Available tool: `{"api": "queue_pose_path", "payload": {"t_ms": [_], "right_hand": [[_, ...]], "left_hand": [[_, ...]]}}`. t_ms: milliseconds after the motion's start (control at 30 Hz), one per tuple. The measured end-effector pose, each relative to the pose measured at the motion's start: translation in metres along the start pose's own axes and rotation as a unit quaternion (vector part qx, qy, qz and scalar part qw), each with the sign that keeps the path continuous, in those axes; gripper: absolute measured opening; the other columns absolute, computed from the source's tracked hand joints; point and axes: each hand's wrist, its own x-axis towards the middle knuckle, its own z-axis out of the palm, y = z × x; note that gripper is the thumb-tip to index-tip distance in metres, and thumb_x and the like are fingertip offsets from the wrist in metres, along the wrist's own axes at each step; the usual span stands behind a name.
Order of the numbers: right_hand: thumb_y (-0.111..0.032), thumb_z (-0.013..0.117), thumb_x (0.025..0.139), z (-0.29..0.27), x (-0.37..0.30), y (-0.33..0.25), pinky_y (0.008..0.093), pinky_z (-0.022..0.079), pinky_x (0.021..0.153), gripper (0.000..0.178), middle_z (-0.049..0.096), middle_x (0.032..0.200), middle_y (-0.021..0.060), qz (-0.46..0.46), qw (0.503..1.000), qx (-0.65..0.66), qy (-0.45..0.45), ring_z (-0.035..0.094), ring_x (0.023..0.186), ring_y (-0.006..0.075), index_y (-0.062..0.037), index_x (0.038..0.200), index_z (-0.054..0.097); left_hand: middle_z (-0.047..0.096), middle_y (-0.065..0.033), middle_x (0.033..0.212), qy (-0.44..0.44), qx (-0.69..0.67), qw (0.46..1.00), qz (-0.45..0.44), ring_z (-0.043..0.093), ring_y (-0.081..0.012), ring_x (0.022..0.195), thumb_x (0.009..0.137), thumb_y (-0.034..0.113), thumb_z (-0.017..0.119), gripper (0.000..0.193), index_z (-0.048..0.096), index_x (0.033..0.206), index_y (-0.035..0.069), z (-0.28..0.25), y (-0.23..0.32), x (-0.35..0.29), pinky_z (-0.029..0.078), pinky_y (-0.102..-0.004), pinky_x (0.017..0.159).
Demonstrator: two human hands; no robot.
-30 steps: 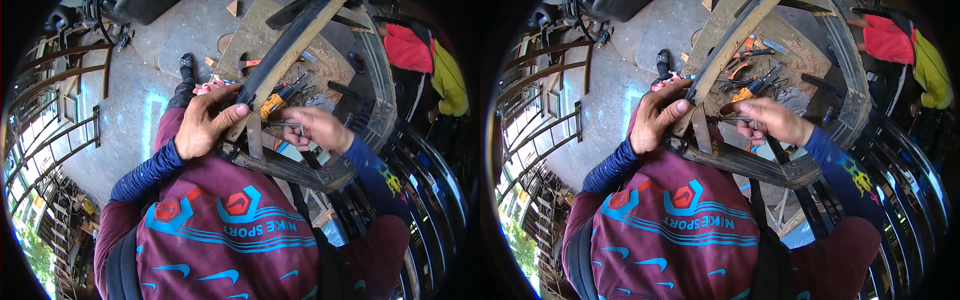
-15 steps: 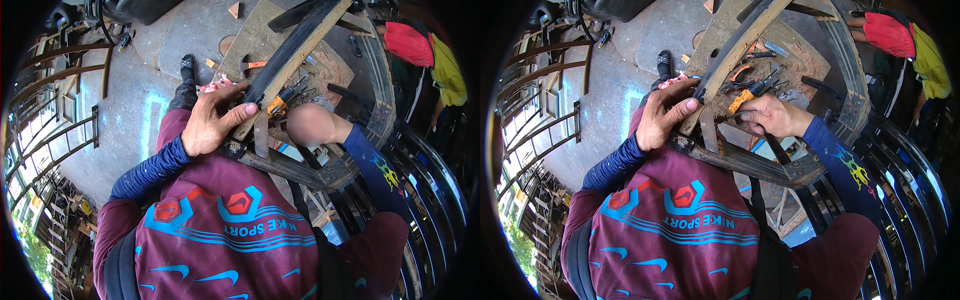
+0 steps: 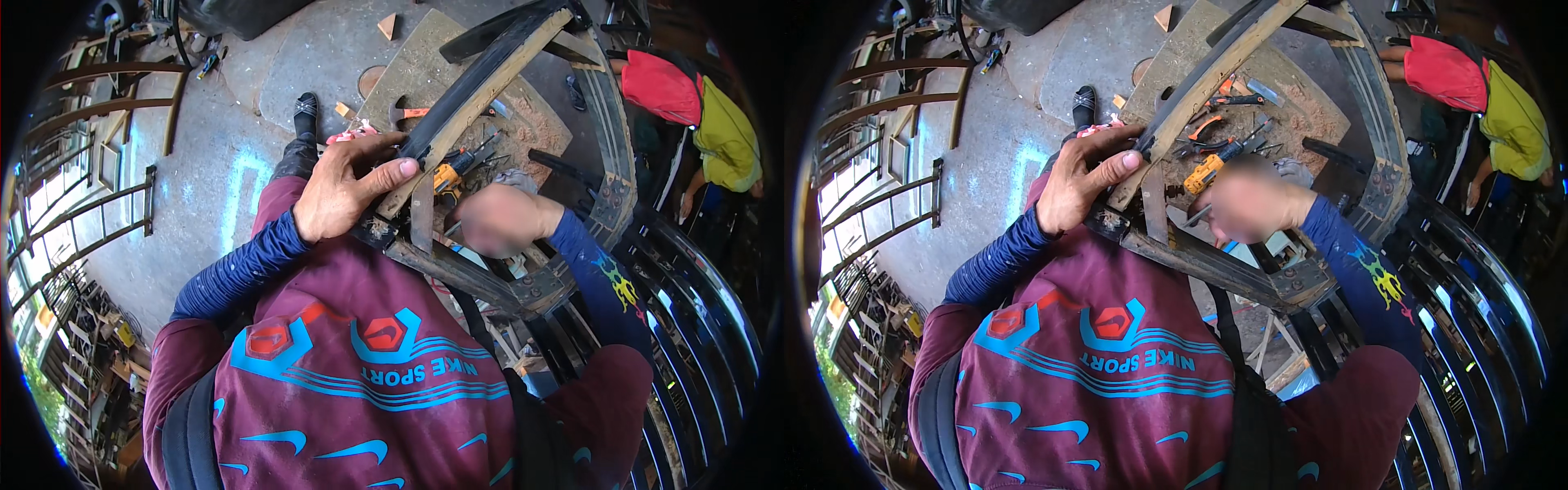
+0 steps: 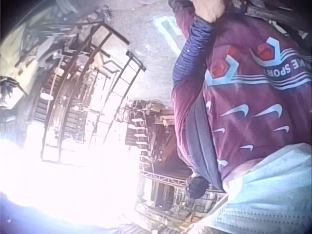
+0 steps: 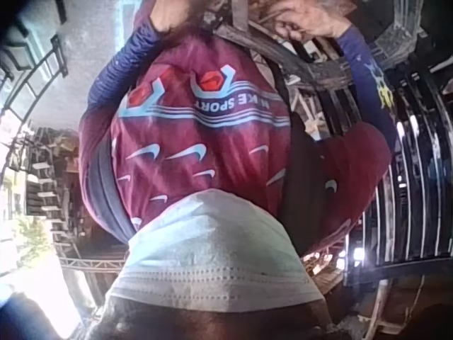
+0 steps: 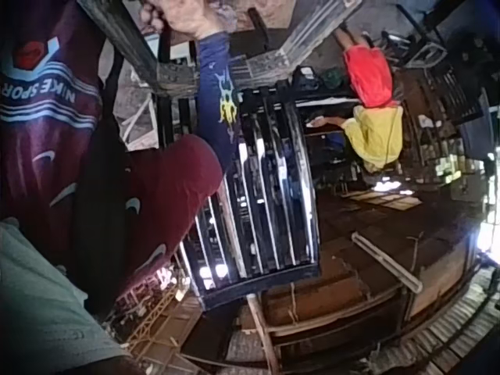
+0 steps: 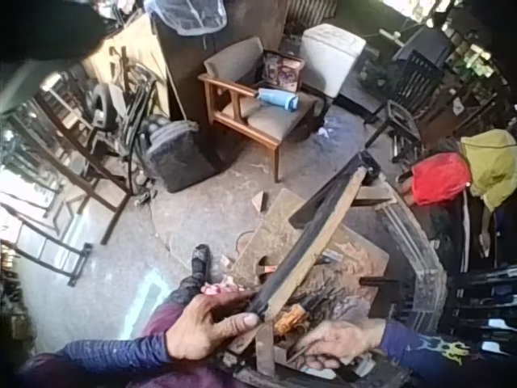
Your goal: Repairing a wooden chair frame using wire and pliers to secure joints.
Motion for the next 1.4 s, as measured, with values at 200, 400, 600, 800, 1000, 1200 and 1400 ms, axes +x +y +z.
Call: {"api": "queue_pose_path", "payload": {"t_ms": [200,400,600,800,1000,1200,1400], "right_hand": [[-0.032,0.055,0.102,-0.007,-0.016,-0.001,0.0221,0.039,0.049,0.032,0.046,0.062,-0.0058,-0.064,0.984,-0.068,0.153,0.046,0.054,0.0043,-0.0035,0.104,0.069],[-0.025,0.058,0.099,0.017,-0.002,-0.003,0.0251,0.034,0.047,0.029,0.042,0.061,-0.0063,-0.064,0.957,-0.018,0.284,0.041,0.053,0.0044,-0.0019,0.086,0.067],[-0.024,0.058,0.1,0.014,0.003,-0.005,0.0228,0.026,0.045,0.026,0.035,0.06,-0.0077,-0.01,0.966,0.152,0.209,0.03,0.051,0.0037,-0.0004,0.087,0.059],[-0.022,0.055,0.101,0.005,0.005,0.001,0.0231,0.022,0.043,0.026,0.022,0.058,-0.0092,-0.023,0.942,0.335,0.017,0.024,0.047,0.0043,-0.0005,0.087,0.055],[-0.022,0.056,0.101,0.002,0.003,0.005,0.0233,0.021,0.043,0.027,0.022,0.058,-0.0093,-0.023,0.947,0.316,0.056,0.023,0.048,0.0037,0.0005,0.086,0.055],[-0.021,0.057,0.101,0.0,0.011,0.006,0.0238,0.021,0.044,0.026,0.023,0.058,-0.009,-0.036,0.943,0.33,0.022,0.023,0.048,0.0044,0.002,0.089,0.057],[-0.021,0.057,0.101,-0.001,0.004,0.012,0.0242,0.02,0.044,0.026,0.023,0.057,-0.0093,-0.051,0.934,0.346,0.071,0.022,0.046,0.004,0.0008,0.086,0.056]], "left_hand": [[0.068,-0.0188,0.11,0.016,-0.003,1.0,0.017,0.063,-0.02,0.104,0.091,0.044,0.069,0.066,0.057,0.129,-0.01,0.0,-0.005,0.001,0.047,-0.0323,0.094],[0.068,-0.0169,0.109,0.009,-0.019,1.0,0.013,0.062,-0.0183,0.103,0.093,0.039,0.068,0.061,0.057,0.127,-0.01,0.002,-0.004,0.002,0.046,-0.0316,0.095],[0.068,-0.0162,0.109,0.002,-0.039,0.999,0.005,0.061,-0.0179,0.103,0.093,0.038,0.068,0.06,0.056,0.128,-0.01,0.002,-0.002,0.002,0.047,-0.0315,0.094],[0.068,-0.0162,0.109,-0.004,-0.017,1.0,0.005,0.061,-0.0168,0.103,0.093,0.037,0.069,0.06,0.056,0.129,-0.01,0.0,0.001,0.002,0.047,-0.0304,0.093],[0.068,-0.0166,0.111,-0.007,-0.033,0.999,-0.01,0.061,-0.0169,0.104,0.094,0.036,0.068,0.061,0.055,0.13,-0.011,0.002,0.008,0.0,0.047,-0.0299,0.094],[0.067,-0.0171,0.112,-0.008,-0.036,0.999,-0.013,0.061,-0.0174,0.105,0.094,0.036,0.068,0.061,0.054,0.131,-0.01,0.002,0.008,0.0,0.047,-0.0305,0.095],[0.068,-0.0158,0.11,0.006,-0.031,0.999,0.001,0.061,-0.0167,0.103,0.093,0.038,0.068,0.062,0.055,0.13,-0.011,0.003,0.005,-0.001,0.047,-0.0296,0.093]]}}
